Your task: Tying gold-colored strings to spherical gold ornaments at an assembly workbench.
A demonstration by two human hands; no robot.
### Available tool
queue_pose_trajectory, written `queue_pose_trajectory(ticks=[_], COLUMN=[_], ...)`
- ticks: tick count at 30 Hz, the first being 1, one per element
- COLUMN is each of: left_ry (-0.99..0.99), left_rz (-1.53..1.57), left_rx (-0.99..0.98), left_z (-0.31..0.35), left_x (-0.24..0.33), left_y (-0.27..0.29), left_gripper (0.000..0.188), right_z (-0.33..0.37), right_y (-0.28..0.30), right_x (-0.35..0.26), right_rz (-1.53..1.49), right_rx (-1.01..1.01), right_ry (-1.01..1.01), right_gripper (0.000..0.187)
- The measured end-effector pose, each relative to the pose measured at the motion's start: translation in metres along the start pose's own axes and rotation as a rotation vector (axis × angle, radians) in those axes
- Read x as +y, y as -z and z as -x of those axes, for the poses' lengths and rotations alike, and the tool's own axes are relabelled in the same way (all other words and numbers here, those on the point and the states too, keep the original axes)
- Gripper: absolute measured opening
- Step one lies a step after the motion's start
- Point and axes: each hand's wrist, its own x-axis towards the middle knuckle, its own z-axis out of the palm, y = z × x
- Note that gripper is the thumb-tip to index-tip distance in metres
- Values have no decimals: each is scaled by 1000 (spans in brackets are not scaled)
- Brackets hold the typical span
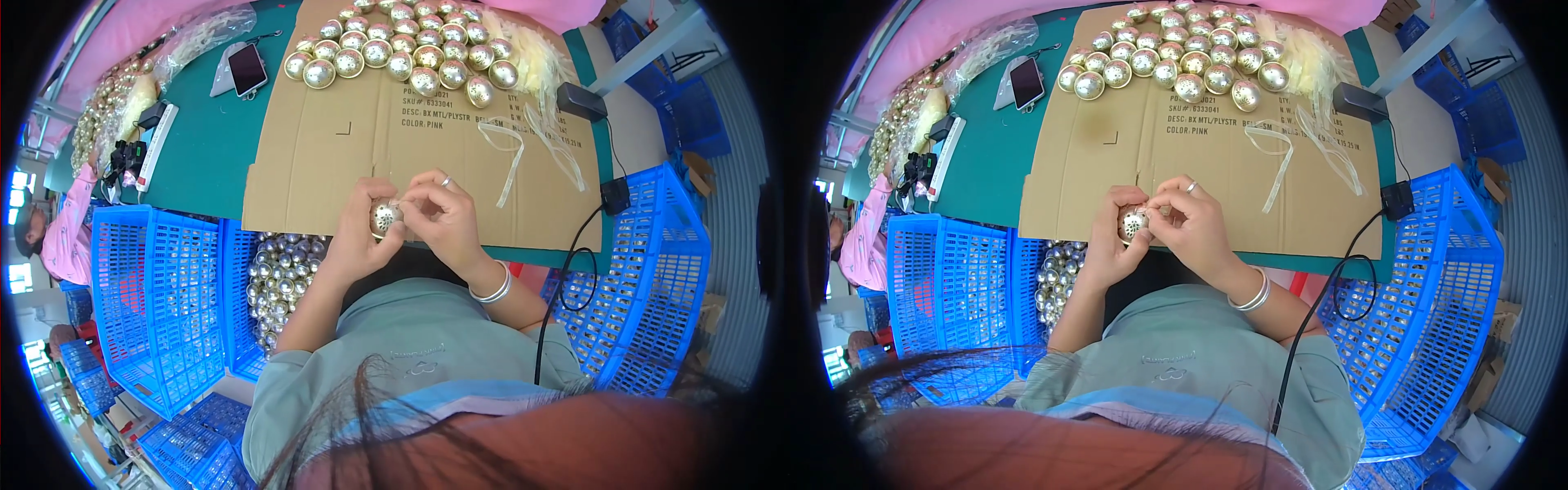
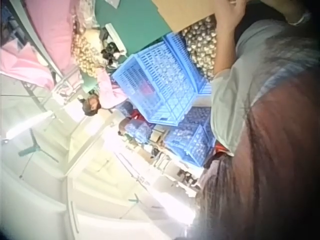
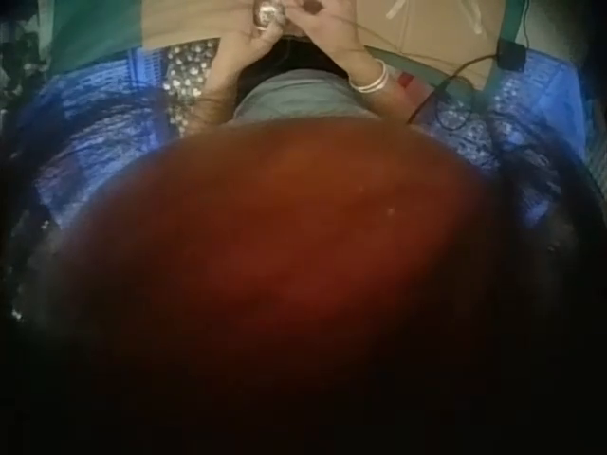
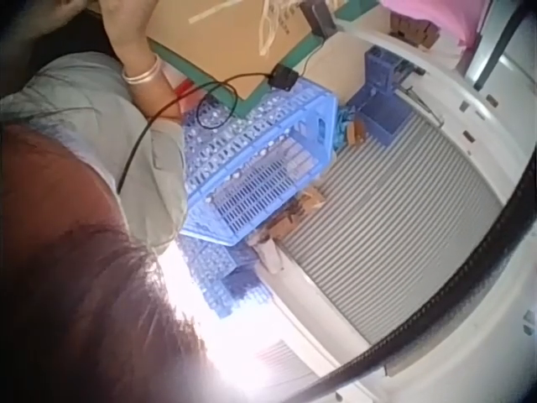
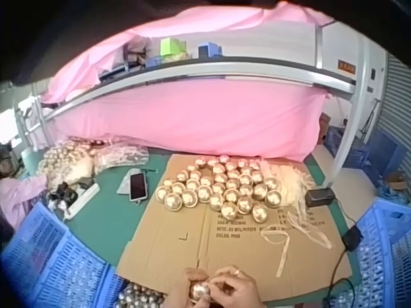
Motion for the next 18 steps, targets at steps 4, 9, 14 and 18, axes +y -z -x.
queue_pose_trajectory(ticks=[4,9,14,18], left_ry=[-91,-62,-1,-40], left_rz=[-153,-100,-2,-43], left_rx=[19,13,8,4], left_z=[-4,0,0,-1], left_x=[15,11,16,15], left_y=[2,4,3,1], left_gripper=[34,23,21,20], right_z=[2,4,1,1], right_y=[0,2,7,8], right_x=[-1,-6,-5,-4], right_rz=[-39,-9,44,67], right_rx=[-23,-33,-65,-41], right_ry=[-22,20,202,192], right_gripper=[3,4,6,8])
